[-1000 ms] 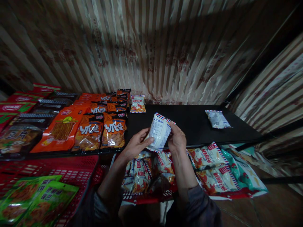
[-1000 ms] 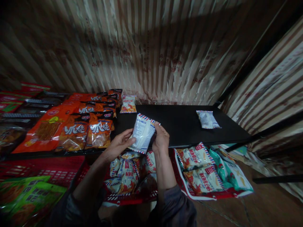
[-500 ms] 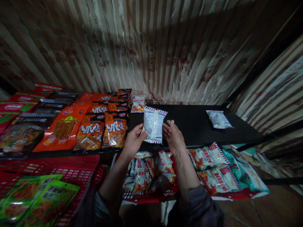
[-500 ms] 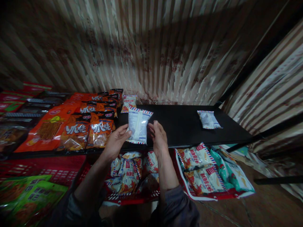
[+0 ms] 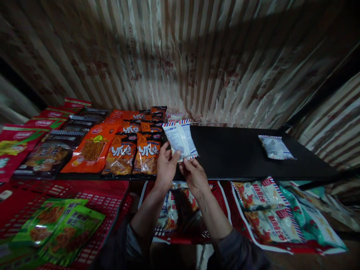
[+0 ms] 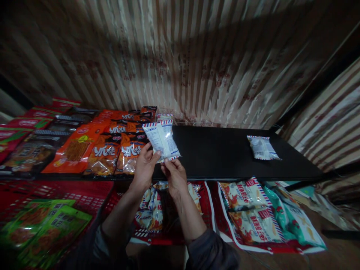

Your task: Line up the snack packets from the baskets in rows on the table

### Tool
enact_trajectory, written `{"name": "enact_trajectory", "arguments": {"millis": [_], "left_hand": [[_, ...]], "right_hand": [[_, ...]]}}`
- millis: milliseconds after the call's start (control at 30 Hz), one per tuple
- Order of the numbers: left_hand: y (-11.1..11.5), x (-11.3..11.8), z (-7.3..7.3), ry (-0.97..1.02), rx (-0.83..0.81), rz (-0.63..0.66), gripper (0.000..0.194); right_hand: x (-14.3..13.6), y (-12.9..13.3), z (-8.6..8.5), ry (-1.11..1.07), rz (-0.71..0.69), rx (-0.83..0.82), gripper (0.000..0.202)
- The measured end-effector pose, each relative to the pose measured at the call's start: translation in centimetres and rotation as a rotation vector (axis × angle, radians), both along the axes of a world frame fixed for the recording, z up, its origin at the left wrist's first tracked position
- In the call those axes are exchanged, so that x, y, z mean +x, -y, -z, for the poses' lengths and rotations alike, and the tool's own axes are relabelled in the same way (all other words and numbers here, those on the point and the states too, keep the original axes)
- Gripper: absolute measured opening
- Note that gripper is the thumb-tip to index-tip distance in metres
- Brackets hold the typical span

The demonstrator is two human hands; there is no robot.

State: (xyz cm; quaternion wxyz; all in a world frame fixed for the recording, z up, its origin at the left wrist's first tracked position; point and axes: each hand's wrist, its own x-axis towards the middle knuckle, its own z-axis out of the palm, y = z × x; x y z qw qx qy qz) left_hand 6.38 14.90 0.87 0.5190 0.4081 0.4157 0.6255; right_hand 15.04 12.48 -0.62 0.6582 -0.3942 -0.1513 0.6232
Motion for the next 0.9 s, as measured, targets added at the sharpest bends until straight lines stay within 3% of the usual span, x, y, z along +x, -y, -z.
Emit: {"name": "enact_trajectory", "arguments": {"millis": [200,433,667,900], "left_hand": [[-0.4,-1.1,-1.1,0.095,0.011,0.036,0.05],[-1.2,-2.7,-1.7,0.143,-0.026,-0.156,0.048],[-1.5,-3.2,-1.5,0.145,-0.052,-0.298,0.043],[-1.7,-4.3,-1.8,0.178,-0.069,-0.228,0.04]], "right_hand": [[0.2,0.2,0.0,0.107,-0.011,0.043,0.035],[-0.6,0.6,0.3,0.206,-0.009,0.051,0.036],[0.3,0.7,-0.4,0.317,-0.092,0.216,0.032],[1.3,0.8,-0.5,0.355,-0.125,0.326,0.027]]}}
